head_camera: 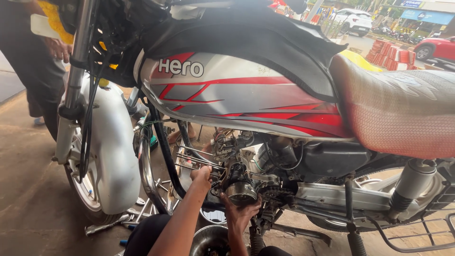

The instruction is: The person is working on the engine area of a Hero motorcycle, adjusting and inspecting components near the cylinder and timing chain.

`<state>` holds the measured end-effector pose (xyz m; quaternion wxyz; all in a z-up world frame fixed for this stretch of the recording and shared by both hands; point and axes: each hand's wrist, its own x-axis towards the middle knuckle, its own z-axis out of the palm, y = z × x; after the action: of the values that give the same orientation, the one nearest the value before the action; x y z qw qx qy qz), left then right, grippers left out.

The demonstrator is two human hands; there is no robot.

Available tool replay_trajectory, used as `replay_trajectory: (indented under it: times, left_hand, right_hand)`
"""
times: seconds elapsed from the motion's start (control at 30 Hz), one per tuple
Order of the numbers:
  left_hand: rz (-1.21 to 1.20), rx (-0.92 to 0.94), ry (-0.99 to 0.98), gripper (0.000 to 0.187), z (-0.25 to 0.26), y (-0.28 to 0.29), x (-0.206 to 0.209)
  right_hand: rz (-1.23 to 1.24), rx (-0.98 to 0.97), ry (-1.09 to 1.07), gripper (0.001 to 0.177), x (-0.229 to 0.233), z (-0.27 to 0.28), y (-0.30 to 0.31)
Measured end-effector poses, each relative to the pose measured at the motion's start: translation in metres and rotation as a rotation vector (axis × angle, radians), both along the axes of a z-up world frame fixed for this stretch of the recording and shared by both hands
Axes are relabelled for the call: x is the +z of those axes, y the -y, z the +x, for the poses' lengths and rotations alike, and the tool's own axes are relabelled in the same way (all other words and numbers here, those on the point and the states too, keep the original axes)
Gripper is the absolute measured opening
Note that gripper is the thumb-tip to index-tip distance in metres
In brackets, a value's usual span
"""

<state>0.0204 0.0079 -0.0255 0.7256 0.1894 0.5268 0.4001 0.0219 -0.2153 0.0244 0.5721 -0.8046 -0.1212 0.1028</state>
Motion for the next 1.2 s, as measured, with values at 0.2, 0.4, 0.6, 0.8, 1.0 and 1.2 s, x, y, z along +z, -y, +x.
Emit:
replay_trajectory:
  times: [0.2,0.4,0.6,0.8,1.0,1.2]
  left_hand:
    - [0.213,-0.241,-0.051,0.018,-0.039,0.083,0.075]
    - [1.37,-0.84,-1.138,0.041,-0.162,0.159,0.129]
    - [1.099,-0.971,-0.649,0.029,-0.237,0.165,0.155]
    - [0.401,-1.018,-0.148,0.037,-0.283,0.164,0.2]
    - [0.41,-0.737,0.009,0.046,-0.298,0.134,0.162]
    - [0.491,-1.097,0.156,0.043,-0.293,0.123,0.154]
  right_hand:
    - [-0.031,0.171,0.04,0.147,-0.029,0.047,0.013]
    - [-0.132,0.455,-0.015,0.092,0.044,0.062,0.08]
    - [0.042,0.286,-0.175,0.063,0.013,0.098,0.085]
    - [0.002,0.367,-0.004,0.048,-0.017,0.084,0.042]
    - [-0.256,0.361,0.149,0.04,-0.009,0.078,0.038]
    - [-0.146,0.386,0.239,0.041,-0.024,0.091,0.043]
